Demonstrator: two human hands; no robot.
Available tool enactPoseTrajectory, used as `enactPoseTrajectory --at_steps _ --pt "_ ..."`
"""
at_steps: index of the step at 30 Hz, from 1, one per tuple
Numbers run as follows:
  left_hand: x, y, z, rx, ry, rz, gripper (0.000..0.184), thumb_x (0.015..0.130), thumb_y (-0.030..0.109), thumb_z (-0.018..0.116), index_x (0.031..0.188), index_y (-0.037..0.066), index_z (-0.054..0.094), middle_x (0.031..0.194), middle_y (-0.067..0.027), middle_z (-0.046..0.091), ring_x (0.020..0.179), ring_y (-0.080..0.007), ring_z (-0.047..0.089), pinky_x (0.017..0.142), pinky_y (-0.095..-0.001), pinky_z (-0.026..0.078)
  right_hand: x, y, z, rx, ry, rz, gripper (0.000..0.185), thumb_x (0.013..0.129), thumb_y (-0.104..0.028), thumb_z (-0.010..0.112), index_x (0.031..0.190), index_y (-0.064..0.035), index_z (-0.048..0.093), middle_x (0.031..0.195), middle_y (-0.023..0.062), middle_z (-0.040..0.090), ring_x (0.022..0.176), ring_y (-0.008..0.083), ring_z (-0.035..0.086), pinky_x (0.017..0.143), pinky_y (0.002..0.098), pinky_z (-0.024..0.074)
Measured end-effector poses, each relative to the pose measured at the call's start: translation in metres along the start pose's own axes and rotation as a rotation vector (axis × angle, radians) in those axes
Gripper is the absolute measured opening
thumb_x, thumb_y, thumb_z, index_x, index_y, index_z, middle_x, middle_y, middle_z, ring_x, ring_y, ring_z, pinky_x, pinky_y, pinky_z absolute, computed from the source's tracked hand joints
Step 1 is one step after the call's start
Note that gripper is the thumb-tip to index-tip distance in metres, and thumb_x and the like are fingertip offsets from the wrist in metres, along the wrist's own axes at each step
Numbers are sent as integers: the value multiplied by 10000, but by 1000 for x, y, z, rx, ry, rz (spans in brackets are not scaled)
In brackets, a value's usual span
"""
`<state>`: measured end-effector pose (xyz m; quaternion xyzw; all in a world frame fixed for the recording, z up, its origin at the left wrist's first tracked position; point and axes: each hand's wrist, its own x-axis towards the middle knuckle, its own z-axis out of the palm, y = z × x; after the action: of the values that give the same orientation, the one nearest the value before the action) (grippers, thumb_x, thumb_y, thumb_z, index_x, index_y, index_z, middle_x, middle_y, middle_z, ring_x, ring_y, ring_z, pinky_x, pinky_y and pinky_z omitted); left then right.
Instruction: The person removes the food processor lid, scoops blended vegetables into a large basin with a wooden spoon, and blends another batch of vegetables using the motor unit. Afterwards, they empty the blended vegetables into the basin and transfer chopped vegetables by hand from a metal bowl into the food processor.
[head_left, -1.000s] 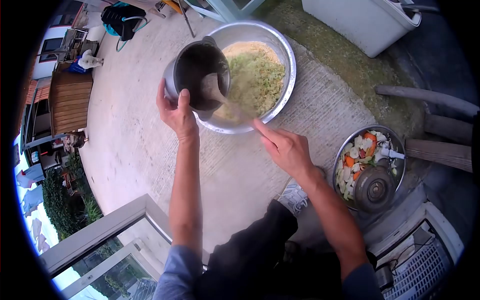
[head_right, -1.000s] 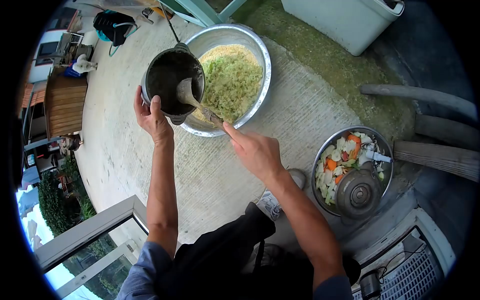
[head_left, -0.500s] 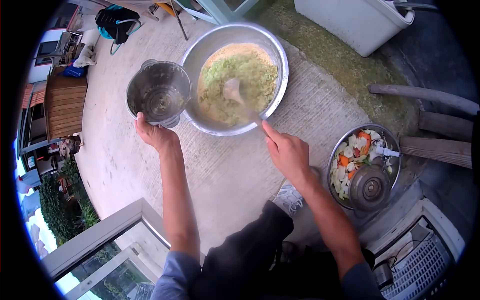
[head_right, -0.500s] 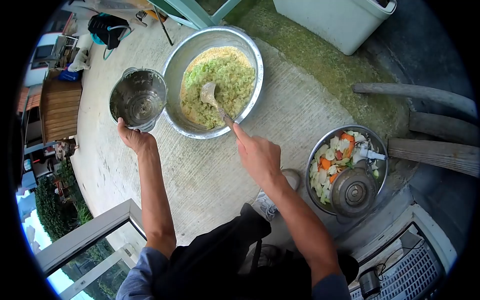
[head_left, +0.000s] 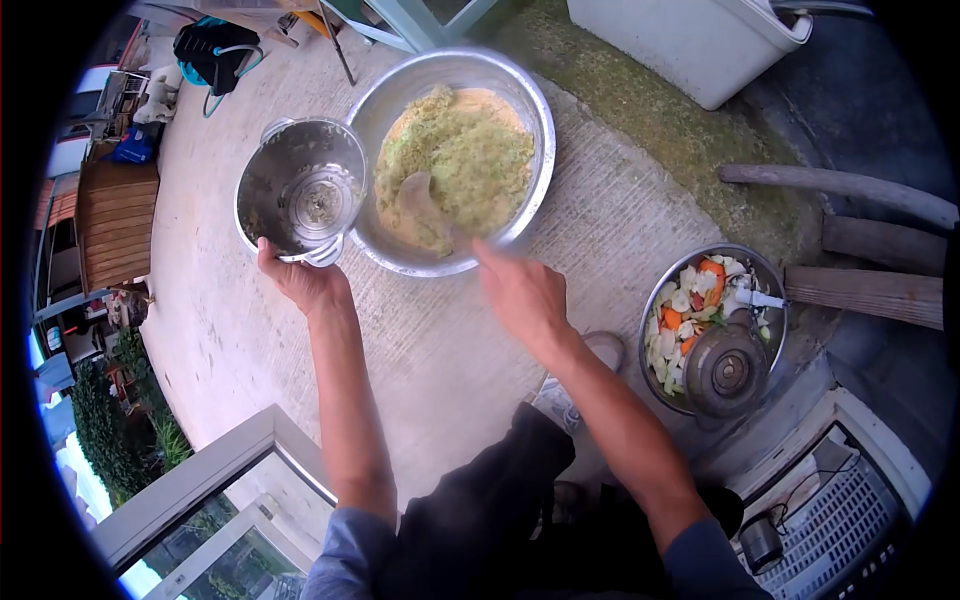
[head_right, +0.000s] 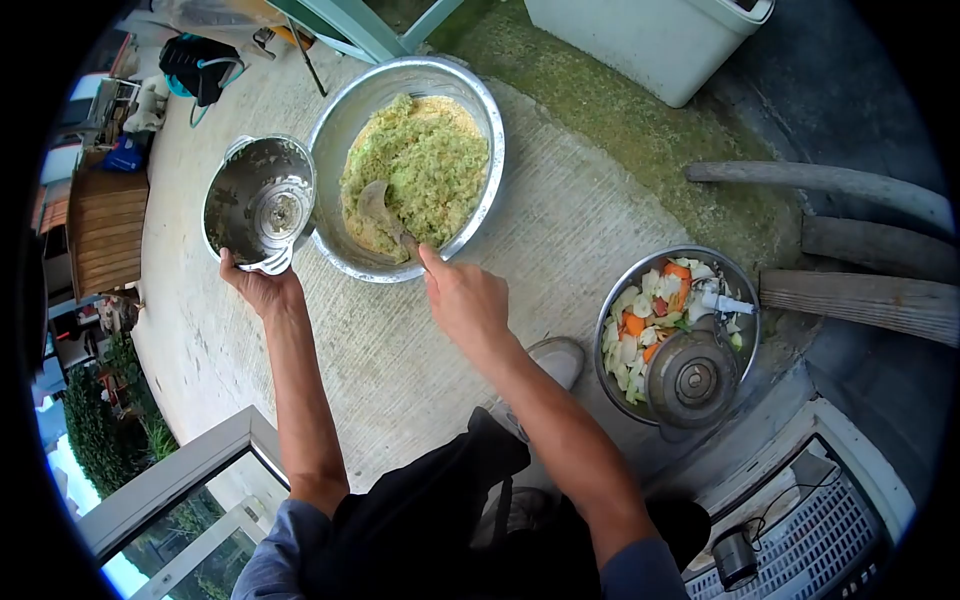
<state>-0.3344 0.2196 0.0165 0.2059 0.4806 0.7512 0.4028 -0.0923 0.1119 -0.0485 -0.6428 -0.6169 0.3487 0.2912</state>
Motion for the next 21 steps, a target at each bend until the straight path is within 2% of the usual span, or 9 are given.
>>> enactPoseTrajectory --at_steps 3,5,7,9,11,12,15,19,21 --pt "-21 -5 24 -99 -54 -57 583 976 445 556 1437 90 528 1425 -53 595 1313 -241 555 1160 -438 412 23 0 24 4 70 16 380 948 -205 670 1318 -117 662 794 119 692 712 335 697 619 490 536" --pt "-28 -10 26 -123 -90 -147 564 929 451 623 1392 131 586 1411 -39 616 1304 -240 572 1145 -478 428 13 3 34 30 158 -13 370 955 -209 666 1307 -95 658 886 122 677 787 326 702 640 488 540" --pt "-41 -15 38 -114 -121 -217 558 919 453 623 1390 156 595 1411 -38 617 1304 -242 569 1146 -499 416 -17 -5 21 37 97 9 389 917 -183 708 1276 -43 653 1062 129 563 1000 324 601 842 473 495" --pt "-66 -18 63 -89 -105 -331 608 868 432 650 1391 126 597 1420 -68 610 1342 -286 536 1164 -563 383 -52 -7 5 43 266 -70 391 872 -137 727 1234 -9 653 1108 127 537 1082 322 541 934 462 433" --pt "-85 -31 74 -112 -182 -444 714 842 428 670 1461 99 531 1491 -140 537 1396 -349 475 1199 -588 337 -87 -3 -6 137 357 -39 291 867 -94 707 1144 -18 664 1101 135 542 1045 314 568 896 453 467" --pt "-93 -38 78 -138 -193 -512 718 839 398 688 1458 70 529 1466 -136 563 1380 -318 505 1214 -527 347 -106 -1 -13 222 290 32 240 869 -79 700 1102 -35 665 1077 120 563 972 289 600 832 426 505" --pt "-146 -54 109 22 -185 -581 711 880 459 649 1464 75 516 1485 -128 531 1375 -320 500 1181 -528 386 -155 10 -54 352 312 103 212 884 -55 677 1092 -23 657 944 99 615 793 296 650 684 414 537" --pt "-192 -76 126 92 -304 -685 645 901 456 677 1421 93 557 1447 -104 572 1314 -303 552 1122 -523 452 -204 41 -123 214 400 291 156 905 -87 686 1057 -54 686 838 98 634 735 312 661 638 407 528" --pt "-207 -90 131 59 -419 -774 661 906 461 674 1435 91 538 1454 -107 562 1316 -308 550 1127 -524 448 -221 64 -157 25 524 390 182 900 -91 701 1077 -51 687 897 99 649 761 307 672 637 406 531"
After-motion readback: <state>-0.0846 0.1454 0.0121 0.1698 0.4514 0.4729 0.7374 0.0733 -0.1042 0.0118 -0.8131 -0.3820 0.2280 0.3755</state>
